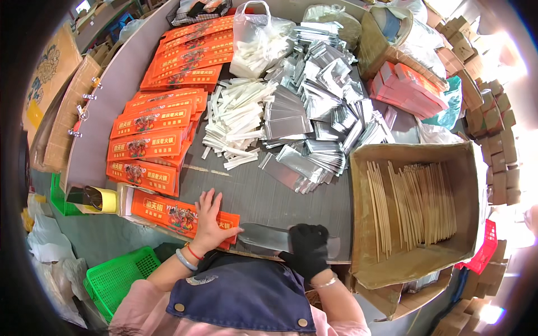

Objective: Packing individual pairs of chopsticks into sleeves and then into larger red packages.

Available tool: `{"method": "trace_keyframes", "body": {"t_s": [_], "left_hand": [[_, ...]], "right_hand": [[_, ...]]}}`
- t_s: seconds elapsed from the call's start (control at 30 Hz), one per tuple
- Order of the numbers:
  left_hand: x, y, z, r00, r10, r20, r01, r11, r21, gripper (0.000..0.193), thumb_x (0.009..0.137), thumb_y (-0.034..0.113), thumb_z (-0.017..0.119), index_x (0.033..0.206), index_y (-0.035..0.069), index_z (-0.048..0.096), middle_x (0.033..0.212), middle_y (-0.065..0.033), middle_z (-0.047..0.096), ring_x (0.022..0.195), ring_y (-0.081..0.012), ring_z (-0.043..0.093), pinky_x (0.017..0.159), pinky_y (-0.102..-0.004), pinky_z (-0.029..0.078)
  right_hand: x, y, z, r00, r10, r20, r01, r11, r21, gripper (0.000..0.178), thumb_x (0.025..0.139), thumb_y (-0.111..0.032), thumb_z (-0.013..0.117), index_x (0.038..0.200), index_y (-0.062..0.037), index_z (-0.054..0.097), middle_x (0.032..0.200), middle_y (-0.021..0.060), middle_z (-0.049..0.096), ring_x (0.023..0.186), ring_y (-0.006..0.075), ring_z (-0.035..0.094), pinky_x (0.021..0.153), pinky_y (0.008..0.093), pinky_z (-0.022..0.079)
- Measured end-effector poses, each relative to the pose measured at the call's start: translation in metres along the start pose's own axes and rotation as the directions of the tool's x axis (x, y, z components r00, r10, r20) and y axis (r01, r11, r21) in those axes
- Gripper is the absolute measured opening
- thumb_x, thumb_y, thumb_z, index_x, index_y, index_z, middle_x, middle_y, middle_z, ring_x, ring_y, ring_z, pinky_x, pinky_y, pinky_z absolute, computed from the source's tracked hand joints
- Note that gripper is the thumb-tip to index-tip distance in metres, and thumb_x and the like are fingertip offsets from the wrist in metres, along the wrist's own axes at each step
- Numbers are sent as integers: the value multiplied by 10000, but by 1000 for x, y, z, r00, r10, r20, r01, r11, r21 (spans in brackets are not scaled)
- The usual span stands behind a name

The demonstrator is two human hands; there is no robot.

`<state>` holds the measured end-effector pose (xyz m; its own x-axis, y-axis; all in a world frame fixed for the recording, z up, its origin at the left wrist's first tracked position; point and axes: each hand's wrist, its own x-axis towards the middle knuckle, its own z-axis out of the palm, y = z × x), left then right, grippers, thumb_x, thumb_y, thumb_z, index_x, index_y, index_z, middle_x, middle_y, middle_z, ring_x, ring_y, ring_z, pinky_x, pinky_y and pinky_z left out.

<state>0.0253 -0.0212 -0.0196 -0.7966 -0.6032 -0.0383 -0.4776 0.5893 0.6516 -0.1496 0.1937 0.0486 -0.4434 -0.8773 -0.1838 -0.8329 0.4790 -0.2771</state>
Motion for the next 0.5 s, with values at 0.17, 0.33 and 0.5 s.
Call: {"method": "trace_keyframes", "body": {"t_s": [0.17, 0.33, 0.5], "left_hand": [[4, 2, -6, 997, 72, 38, -75, 994, 80, 945, 658, 413, 845, 1392, -1, 417, 1480, -238, 301, 1377, -458, 234, 1118, -594, 175], [77, 14, -11, 915, 327, -237, -333, 943, 17, 437, 738, 135, 765, 1134, 4, 637, 1160, -181, 603, 1098, -376, 546, 956, -431, 448], [125, -13, 2, 933, 291, -213, -259, 952, 166, 203, 752, 121, 743, 923, 42, 668, 910, -110, 618, 889, -332, 575, 786, -439, 468]], "right_hand": [[41, -46, 50, 979, -160, -128, 174, 979, 107, 707, 662, -536, 771, 1206, -127, 580, 1132, 106, 600, 1076, 322, 539, 962, 486, 343], [78, 14, 36, 866, -25, -500, 79, 993, 87, 711, 713, -413, 775, 1312, -125, 521, 1230, 149, 558, 1149, 355, 499, 963, 487, 367], [118, 56, 31, 854, 71, -516, -95, 995, -19, 679, 722, -344, 772, 1320, -135, 528, 1264, 181, 545, 1170, 385, 491, 978, 496, 377]]}}
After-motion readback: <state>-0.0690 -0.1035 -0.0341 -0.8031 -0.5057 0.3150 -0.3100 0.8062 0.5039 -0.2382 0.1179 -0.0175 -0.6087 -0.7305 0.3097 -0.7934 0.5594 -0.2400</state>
